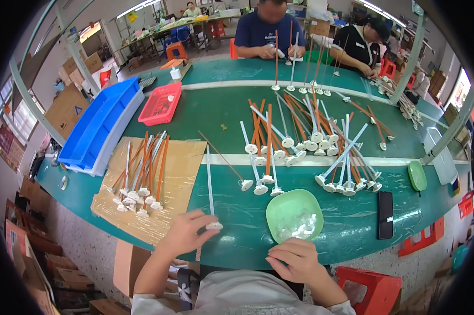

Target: Assembling and testing LED light strips onto circular plastic bases at a workbench.

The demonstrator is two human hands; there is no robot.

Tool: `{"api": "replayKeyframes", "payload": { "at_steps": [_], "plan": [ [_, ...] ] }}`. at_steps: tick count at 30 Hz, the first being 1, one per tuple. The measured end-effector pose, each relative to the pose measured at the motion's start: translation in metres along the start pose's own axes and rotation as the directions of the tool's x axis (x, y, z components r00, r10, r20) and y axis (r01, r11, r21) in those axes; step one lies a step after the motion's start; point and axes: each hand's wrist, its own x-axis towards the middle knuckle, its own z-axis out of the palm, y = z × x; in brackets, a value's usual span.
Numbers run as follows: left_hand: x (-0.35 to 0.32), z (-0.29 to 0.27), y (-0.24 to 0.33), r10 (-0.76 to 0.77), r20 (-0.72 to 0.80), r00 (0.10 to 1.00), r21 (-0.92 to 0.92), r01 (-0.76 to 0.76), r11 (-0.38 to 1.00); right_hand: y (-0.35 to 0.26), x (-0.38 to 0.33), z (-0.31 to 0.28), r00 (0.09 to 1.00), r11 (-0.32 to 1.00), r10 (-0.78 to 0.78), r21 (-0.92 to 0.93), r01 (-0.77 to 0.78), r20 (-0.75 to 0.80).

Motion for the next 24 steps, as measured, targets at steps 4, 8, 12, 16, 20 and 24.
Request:
{"api": "replayKeyframes", "payload": {
  "at_steps": [4,8,12,16,20,24],
  "plan": [
    [0.013,-0.020,0.034,0.086,-0.034,0.996,-0.127,-0.090,0.988,0.013,0.023,-0.026,0.992,0.996,-0.072,0.066,0.066,0.101],
    [0.036,0.001,0.068,0.204,-0.246,0.947,-0.096,-0.233,0.968,0.029,0.042,-0.033,0.991,0.993,-0.117,0.035,0.115,0.066],
    [0.058,0.057,0.062,0.296,-0.359,0.885,-0.108,-0.354,0.929,0.048,0.052,-0.012,0.991,0.988,-0.118,0.095,0.124,-0.065],
    [0.060,0.084,0.048,0.279,-0.330,0.902,-0.271,-0.374,0.887,0.072,0.039,-0.006,0.976,0.980,-0.200,-0.018,0.199,-0.092],
    [0.043,0.110,0.033,0.049,-0.283,0.958,-0.839,-0.272,0.471,0.073,0.034,-0.013,0.967,0.970,-0.241,-0.051,0.238,-0.080],
    [0.040,0.108,0.020,0.164,-0.019,0.986,-0.924,-0.080,0.374,0.068,0.036,-0.009,0.936,0.935,-0.346,-0.100,0.339,-0.066]
  ]
}}
